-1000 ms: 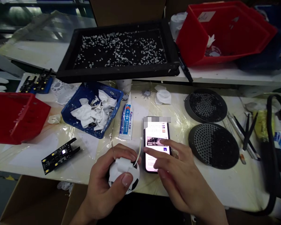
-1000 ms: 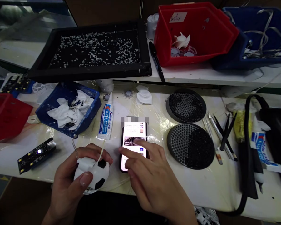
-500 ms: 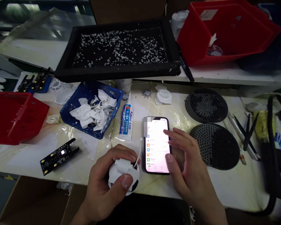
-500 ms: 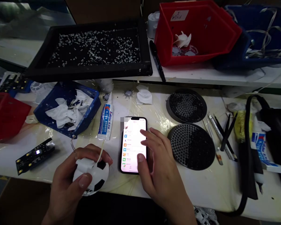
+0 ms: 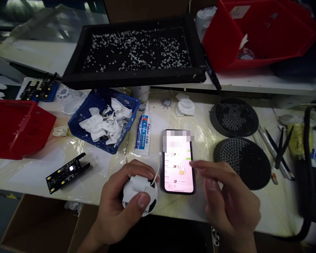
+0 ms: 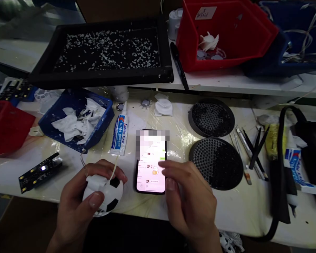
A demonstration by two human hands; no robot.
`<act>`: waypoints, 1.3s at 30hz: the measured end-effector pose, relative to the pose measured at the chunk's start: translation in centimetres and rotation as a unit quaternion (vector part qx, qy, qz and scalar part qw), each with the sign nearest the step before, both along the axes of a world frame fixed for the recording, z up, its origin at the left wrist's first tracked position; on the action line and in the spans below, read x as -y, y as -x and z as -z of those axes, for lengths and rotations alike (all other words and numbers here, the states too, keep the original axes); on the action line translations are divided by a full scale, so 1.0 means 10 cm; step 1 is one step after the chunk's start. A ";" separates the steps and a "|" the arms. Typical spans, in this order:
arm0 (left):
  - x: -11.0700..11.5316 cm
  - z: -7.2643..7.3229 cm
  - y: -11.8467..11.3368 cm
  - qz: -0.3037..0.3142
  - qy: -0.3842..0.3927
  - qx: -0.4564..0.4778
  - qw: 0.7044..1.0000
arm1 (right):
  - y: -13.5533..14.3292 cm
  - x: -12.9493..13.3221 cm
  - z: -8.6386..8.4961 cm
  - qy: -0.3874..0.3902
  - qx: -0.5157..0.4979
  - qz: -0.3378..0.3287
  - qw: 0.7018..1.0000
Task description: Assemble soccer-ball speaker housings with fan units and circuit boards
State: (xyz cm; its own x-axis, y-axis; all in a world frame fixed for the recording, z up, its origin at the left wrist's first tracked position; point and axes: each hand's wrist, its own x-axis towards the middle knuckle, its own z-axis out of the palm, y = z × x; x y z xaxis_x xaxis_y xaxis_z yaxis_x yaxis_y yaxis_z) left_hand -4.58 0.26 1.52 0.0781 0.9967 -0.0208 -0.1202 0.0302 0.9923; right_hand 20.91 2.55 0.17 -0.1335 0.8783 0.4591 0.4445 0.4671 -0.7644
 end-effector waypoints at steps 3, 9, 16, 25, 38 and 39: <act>-0.01 0.00 0.00 -0.006 -0.006 0.007 1.000 | -0.04 0.11 -0.06 0.026 -0.027 0.000 0.999; 0.02 -0.02 0.01 -0.040 0.034 0.061 0.997 | -0.06 0.18 -0.12 0.000 0.040 -0.098 0.994; 0.02 -0.04 -0.04 -0.071 0.014 0.147 0.986 | -0.02 0.14 -0.06 -0.004 0.019 -0.109 0.994; -0.01 -0.03 -0.05 -0.056 0.004 0.154 0.987 | -0.04 0.12 -0.05 0.026 -0.010 -0.081 0.996; 0.05 0.06 -0.01 -0.001 -0.030 0.095 0.995 | -0.07 0.16 0.02 0.049 -0.043 -0.072 0.995; 0.04 0.06 -0.01 0.005 -0.028 0.092 0.995 | -0.07 0.16 0.01 0.048 -0.035 -0.060 0.996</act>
State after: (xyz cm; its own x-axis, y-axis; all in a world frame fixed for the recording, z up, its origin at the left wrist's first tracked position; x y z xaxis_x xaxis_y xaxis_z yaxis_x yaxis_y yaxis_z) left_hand -4.49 -0.17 0.96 0.0860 0.9950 0.0501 -0.2992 -0.0222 0.9539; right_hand 21.60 0.94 0.04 -0.2106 0.8983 0.3857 0.3342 0.4369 -0.8351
